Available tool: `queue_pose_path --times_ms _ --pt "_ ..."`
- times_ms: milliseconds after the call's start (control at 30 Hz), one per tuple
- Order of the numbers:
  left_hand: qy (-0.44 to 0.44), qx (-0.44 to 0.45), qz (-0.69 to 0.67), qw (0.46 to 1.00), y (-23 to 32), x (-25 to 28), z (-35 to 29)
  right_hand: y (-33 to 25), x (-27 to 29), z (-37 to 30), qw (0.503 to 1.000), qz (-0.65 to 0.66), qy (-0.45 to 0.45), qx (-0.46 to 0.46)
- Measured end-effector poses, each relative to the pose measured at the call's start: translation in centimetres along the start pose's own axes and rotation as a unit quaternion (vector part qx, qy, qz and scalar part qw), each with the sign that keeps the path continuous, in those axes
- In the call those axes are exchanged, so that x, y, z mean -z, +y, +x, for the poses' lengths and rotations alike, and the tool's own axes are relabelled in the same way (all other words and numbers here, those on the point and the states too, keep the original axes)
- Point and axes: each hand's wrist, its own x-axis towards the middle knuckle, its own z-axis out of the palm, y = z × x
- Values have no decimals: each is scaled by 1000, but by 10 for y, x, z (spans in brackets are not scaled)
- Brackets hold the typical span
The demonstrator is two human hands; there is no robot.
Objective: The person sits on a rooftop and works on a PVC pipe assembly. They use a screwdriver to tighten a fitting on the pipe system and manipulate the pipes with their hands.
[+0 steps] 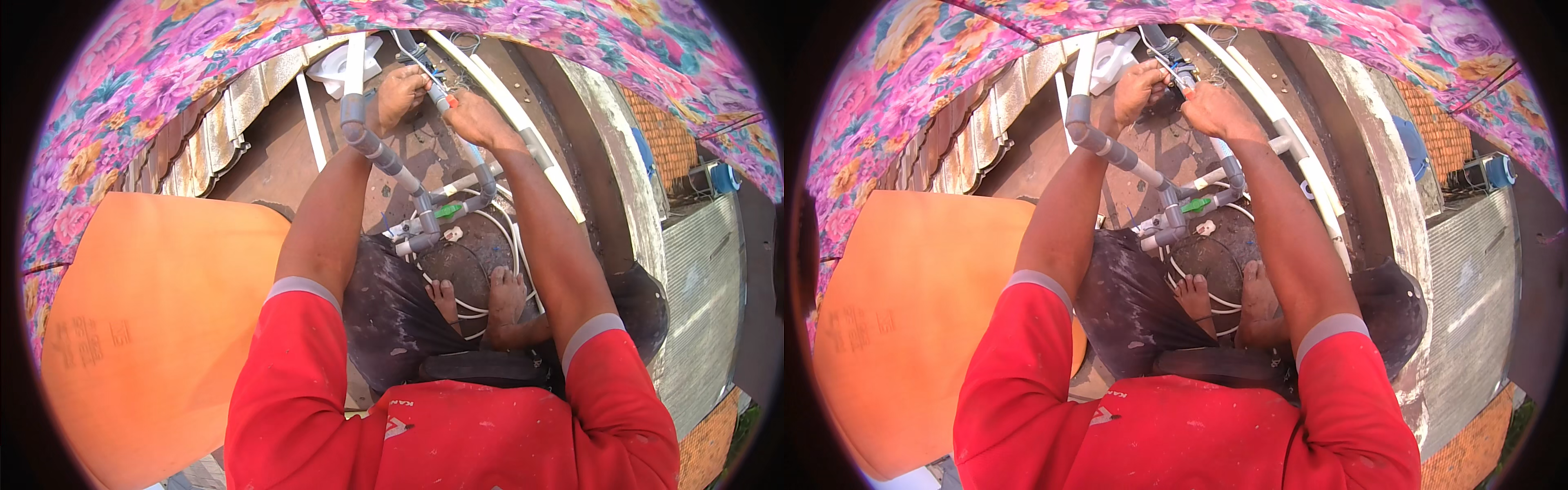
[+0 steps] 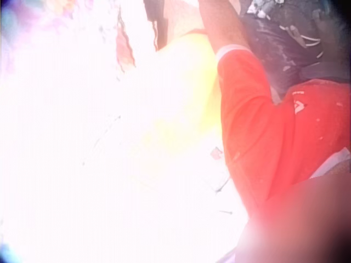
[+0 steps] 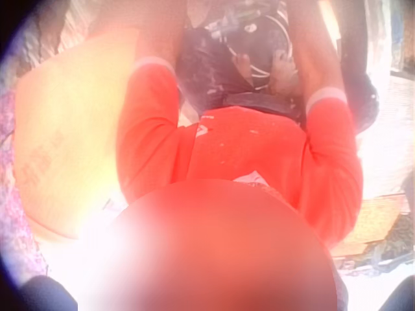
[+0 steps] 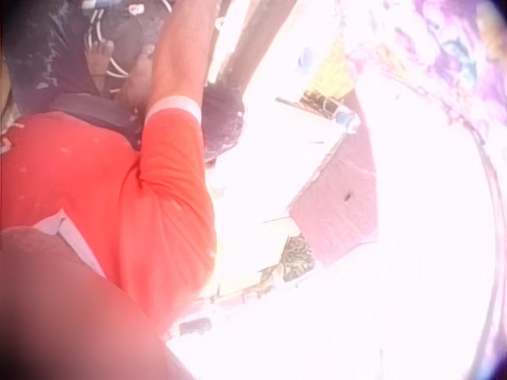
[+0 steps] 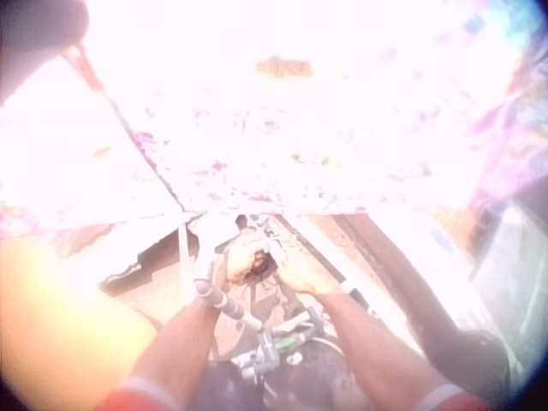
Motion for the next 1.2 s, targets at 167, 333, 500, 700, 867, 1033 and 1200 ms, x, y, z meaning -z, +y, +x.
queue_pose_path --times_ms 167,333,500,700,867,1033,1200 --pt "4 6 6 1000 3 4 1 2 15 4 977 152 -148 -36" --pt "-24 1 -3 1000 6 7 2 7 17 -1 945 282 -163 -34" --pt "-50 -12 -9 999 7 13 -1 12 14 -2 910 365 -190 -48" --pt "-103 -8 21 994 2 24 1 43 6 6 827 504 -233 -88" --pt "-51 5 57 997 -8 24 -7 82 11 9 914 330 -97 -214" --pt "28 -32 174 984 -4 19 -18 135 14 -16 948 15 -120 -294" --pt "118 -37 198 972 18 34 -24 145 -16 -42 939 -161 3 -303"
